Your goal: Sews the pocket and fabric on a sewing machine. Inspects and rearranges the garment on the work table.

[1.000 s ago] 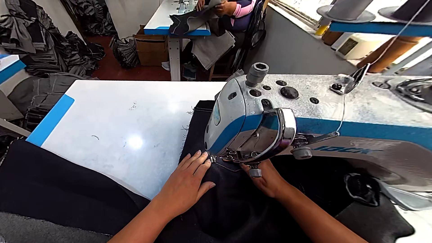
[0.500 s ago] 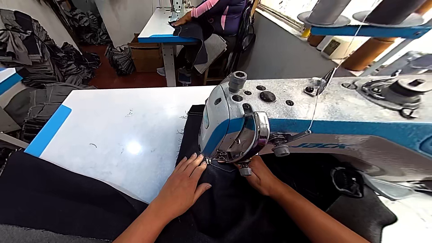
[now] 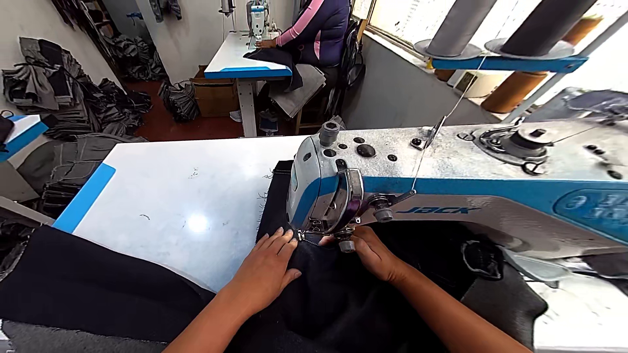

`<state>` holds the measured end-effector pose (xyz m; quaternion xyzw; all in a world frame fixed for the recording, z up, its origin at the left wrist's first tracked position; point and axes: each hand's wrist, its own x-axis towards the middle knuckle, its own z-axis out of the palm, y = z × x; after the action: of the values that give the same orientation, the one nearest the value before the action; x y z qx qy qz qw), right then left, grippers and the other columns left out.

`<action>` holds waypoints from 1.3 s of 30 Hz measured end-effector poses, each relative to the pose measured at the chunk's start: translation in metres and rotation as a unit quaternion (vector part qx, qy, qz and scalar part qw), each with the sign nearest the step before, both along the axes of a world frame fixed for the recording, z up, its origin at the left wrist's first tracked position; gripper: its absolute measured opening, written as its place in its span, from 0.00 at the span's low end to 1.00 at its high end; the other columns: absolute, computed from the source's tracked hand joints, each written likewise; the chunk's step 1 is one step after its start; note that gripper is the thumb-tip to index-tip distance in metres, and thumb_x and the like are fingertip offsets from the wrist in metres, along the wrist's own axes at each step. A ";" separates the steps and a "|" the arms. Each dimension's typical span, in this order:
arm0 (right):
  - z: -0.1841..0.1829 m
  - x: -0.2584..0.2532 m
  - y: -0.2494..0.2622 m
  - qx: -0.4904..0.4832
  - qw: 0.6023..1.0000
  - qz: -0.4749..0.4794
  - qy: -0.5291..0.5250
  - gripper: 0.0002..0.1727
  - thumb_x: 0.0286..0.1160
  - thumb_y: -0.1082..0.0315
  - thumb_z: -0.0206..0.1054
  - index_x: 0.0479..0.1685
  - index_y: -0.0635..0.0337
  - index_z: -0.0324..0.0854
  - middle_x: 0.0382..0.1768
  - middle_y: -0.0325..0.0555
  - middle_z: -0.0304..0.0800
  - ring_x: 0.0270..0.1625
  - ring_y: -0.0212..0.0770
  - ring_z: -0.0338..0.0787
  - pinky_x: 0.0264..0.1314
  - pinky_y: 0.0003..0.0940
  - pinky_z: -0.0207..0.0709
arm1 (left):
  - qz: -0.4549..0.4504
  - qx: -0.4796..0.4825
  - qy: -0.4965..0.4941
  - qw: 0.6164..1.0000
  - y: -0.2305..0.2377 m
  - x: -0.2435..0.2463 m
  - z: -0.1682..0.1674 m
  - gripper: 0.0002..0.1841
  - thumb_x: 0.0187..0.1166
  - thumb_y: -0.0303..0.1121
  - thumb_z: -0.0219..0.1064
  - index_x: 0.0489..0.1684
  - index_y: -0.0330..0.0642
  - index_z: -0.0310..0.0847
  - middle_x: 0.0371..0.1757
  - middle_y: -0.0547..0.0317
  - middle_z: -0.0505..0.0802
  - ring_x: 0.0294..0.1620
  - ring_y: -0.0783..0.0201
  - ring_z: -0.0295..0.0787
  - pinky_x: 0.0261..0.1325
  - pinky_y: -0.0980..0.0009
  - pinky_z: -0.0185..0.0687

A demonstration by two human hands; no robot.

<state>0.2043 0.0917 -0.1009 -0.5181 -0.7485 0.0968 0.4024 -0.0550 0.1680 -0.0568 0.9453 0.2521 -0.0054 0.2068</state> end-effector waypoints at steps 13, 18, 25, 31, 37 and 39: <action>0.019 -0.030 -0.044 -0.031 0.956 0.019 -0.290 0.23 0.89 0.52 0.53 0.66 0.50 0.90 0.66 0.45 0.92 0.68 0.46 0.91 0.66 0.45 0.86 | -0.060 0.194 -0.127 0.971 0.015 -0.103 -0.050 0.27 0.90 0.52 0.49 0.79 0.50 0.79 0.81 0.61 0.83 0.84 0.60 0.75 0.84 0.57 0.71; -0.019 -0.128 -0.064 0.044 0.937 -0.209 -0.275 0.28 0.87 0.50 0.53 0.63 0.65 0.88 0.61 0.53 0.93 0.65 0.52 0.92 0.69 0.46 0.83 | -0.124 0.249 -0.059 0.959 0.083 -0.085 0.004 0.16 0.75 0.27 0.63 0.58 0.37 0.90 0.60 0.46 0.95 0.69 0.45 0.88 0.75 0.44 0.77; -0.023 -0.064 -0.070 0.026 0.977 -0.089 -0.192 0.21 0.88 0.55 0.55 0.67 0.52 0.88 0.67 0.43 0.91 0.75 0.44 0.86 0.79 0.41 0.77 | -0.123 0.124 -0.153 0.973 -0.005 -0.035 -0.051 0.25 0.91 0.50 0.49 0.81 0.55 0.77 0.84 0.57 0.79 0.89 0.56 0.66 0.90 0.43 0.55; -0.022 -0.084 -0.073 0.034 0.966 -0.134 -0.217 0.22 0.88 0.57 0.54 0.66 0.57 0.89 0.67 0.48 0.91 0.73 0.49 0.88 0.79 0.42 0.77 | -0.120 0.122 -0.158 0.973 0.005 -0.038 -0.049 0.27 0.90 0.53 0.50 0.81 0.53 0.75 0.82 0.61 0.81 0.89 0.61 0.67 0.92 0.51 0.54; -0.019 -0.083 -0.076 0.016 0.967 -0.122 -0.223 0.22 0.88 0.58 0.55 0.68 0.59 0.87 0.69 0.49 0.90 0.75 0.48 0.86 0.82 0.40 0.73 | -0.133 0.105 -0.143 0.975 0.007 -0.040 -0.047 0.26 0.91 0.53 0.48 0.82 0.54 0.75 0.84 0.61 0.79 0.89 0.59 0.66 0.92 0.49 0.52; -0.017 -0.084 -0.076 0.007 0.968 -0.122 -0.222 0.22 0.88 0.59 0.56 0.68 0.60 0.87 0.69 0.50 0.90 0.75 0.49 0.86 0.83 0.40 0.72 | -0.135 0.101 -0.143 0.975 0.007 -0.040 -0.047 0.27 0.91 0.53 0.48 0.82 0.53 0.75 0.84 0.60 0.79 0.89 0.59 0.66 0.92 0.49 0.51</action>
<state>0.1204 0.0157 -0.1180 -0.6109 -0.7510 -0.0754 0.2389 -0.0946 0.1751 -0.1033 0.9776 0.0892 0.1277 0.1413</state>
